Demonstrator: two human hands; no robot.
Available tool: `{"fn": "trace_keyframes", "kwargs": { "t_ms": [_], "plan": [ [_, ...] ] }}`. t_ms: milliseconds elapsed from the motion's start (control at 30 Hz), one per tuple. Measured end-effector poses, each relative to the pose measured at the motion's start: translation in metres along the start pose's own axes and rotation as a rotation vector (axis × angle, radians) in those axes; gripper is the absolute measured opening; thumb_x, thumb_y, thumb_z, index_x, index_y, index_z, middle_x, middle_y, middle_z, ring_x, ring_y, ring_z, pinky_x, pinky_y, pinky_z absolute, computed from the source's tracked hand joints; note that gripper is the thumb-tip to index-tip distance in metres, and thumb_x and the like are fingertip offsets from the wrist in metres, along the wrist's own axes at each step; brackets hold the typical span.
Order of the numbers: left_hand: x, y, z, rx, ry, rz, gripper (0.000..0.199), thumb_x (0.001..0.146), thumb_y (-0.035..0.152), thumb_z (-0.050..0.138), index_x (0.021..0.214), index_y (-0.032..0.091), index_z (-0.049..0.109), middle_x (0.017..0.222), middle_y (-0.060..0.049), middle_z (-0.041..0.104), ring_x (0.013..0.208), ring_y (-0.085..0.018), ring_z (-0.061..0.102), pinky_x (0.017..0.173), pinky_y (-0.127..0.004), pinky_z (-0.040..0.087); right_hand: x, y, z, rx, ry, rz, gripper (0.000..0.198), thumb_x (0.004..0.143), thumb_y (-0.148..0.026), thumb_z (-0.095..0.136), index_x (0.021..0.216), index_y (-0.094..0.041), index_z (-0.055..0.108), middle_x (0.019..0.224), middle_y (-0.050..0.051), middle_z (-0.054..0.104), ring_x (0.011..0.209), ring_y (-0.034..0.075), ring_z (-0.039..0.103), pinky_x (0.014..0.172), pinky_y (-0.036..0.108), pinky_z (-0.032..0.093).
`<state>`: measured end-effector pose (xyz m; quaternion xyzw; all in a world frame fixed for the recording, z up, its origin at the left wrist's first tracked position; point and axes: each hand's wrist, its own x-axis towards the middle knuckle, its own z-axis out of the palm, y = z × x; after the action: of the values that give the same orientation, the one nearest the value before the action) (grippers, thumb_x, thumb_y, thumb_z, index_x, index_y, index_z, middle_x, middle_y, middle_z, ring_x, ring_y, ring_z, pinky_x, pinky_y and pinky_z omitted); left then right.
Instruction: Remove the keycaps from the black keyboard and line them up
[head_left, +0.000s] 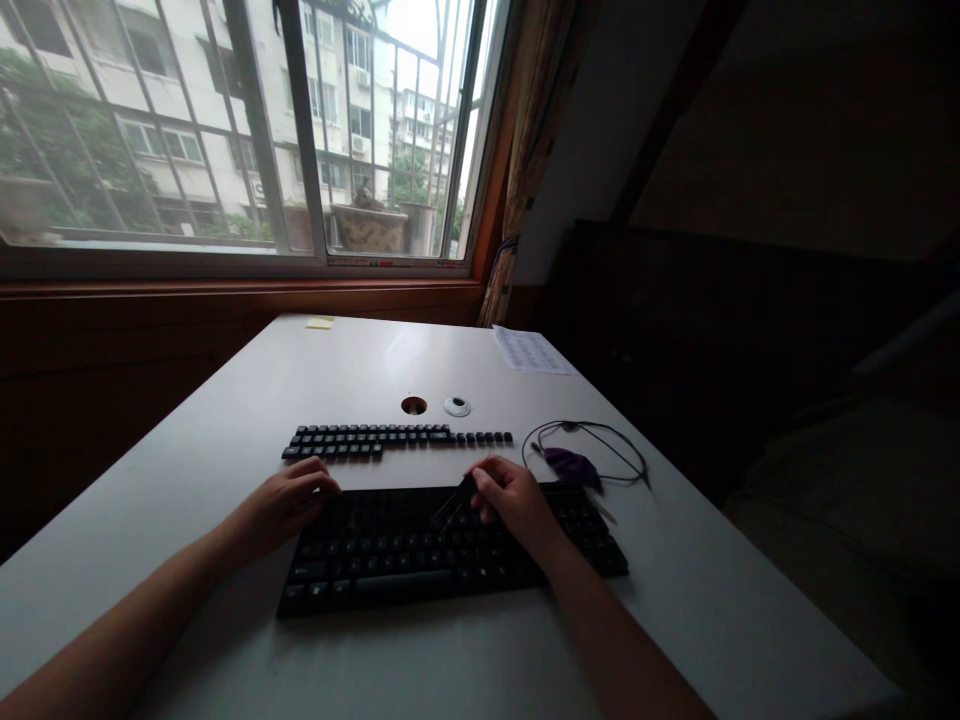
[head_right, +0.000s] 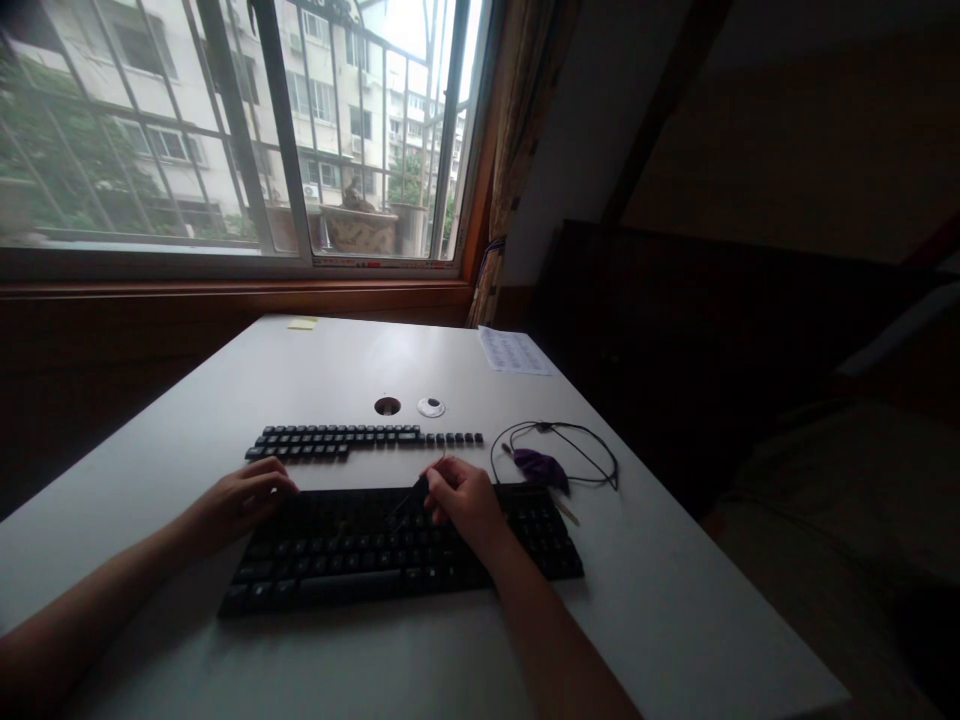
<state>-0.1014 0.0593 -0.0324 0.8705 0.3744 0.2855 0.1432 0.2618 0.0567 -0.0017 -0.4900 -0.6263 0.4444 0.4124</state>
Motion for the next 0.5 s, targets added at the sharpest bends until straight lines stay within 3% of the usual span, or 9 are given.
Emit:
{"fn": "trace_keyframes", "kwargs": {
  "t_ms": [500],
  "plan": [
    [0.000,-0.002,0.000,-0.002,-0.004,0.000,0.018,0.094,0.019,0.047,0.098,0.018,0.065,0.096,-0.006,0.059,0.076,-0.012,0.058,0.066,-0.022,0.050,-0.013,-0.014,0.016,-0.149,0.122,-0.153,0.007,0.084,-0.027,0.054,0.087,-0.022,0.056,0.057,-0.006,0.056,0.037,0.009,0.054,0.036,0.017,0.038]
  ]
}}
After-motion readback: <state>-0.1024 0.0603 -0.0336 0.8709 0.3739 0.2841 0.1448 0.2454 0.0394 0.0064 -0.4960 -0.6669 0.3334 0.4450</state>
